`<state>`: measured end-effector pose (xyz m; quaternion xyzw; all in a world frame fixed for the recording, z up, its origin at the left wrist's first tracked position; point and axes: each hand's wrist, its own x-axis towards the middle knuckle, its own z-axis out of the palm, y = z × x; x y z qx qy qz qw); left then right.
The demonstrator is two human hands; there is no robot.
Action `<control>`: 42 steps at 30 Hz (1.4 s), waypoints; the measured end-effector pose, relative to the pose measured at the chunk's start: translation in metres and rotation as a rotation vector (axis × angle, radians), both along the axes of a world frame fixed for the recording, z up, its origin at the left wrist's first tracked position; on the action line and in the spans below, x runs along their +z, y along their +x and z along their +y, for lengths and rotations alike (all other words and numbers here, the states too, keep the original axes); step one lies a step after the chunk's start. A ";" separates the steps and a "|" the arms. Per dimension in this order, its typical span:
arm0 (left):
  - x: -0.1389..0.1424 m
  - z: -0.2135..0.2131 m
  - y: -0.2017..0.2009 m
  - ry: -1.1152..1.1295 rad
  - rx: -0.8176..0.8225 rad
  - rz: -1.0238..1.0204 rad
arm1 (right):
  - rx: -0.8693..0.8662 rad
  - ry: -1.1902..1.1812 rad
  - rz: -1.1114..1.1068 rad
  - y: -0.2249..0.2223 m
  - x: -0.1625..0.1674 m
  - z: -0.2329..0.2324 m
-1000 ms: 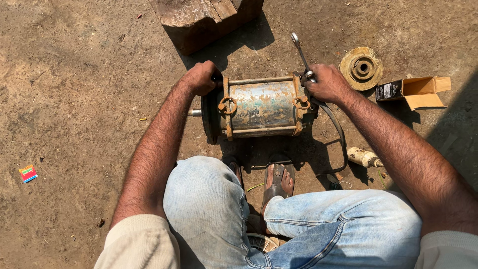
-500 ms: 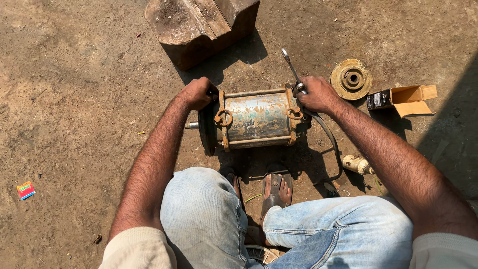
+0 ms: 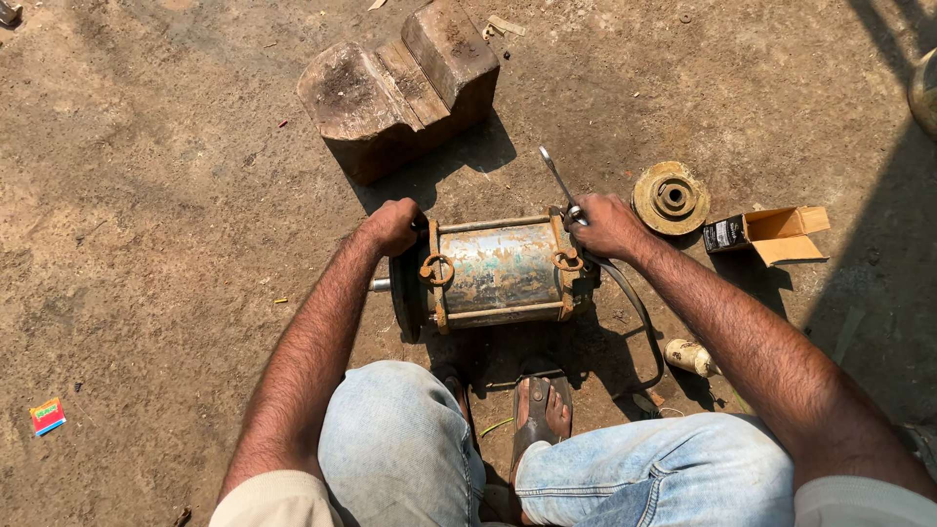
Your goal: The person sits on the ground and uses combination wrenches to loosen and unscrew bolts on a rusty electric motor/pump housing, repositioning the wrenches on different fasteners and turning the housing to reach bolts on other sides.
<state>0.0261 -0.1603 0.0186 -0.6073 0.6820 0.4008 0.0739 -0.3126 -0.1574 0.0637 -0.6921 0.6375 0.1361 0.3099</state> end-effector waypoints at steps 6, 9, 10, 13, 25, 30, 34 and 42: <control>-0.019 -0.003 0.002 -0.220 -0.187 -0.027 | 0.000 -0.001 0.033 -0.003 -0.010 -0.003; -0.033 -0.007 0.008 -0.269 -0.242 0.011 | -0.007 -0.033 -0.001 -0.005 -0.021 -0.005; -0.039 -0.008 0.010 -0.256 -0.214 0.006 | -0.014 -0.018 0.003 -0.007 -0.025 -0.006; -0.050 -0.011 0.017 -0.209 -0.112 0.047 | 0.031 -0.095 0.003 -0.012 -0.040 -0.008; -0.053 -0.010 0.013 -0.162 -0.117 -0.038 | 0.085 -0.049 0.136 -0.024 -0.073 -0.024; -0.060 -0.007 0.014 -0.275 -0.171 0.028 | 0.080 -0.044 0.133 -0.023 -0.068 -0.022; -0.056 -0.005 0.015 -0.302 -0.177 0.058 | 0.041 -0.018 0.100 -0.016 -0.054 -0.018; -0.026 0.006 0.006 -0.242 -0.061 -0.102 | 0.115 -0.117 0.127 0.001 -0.017 -0.015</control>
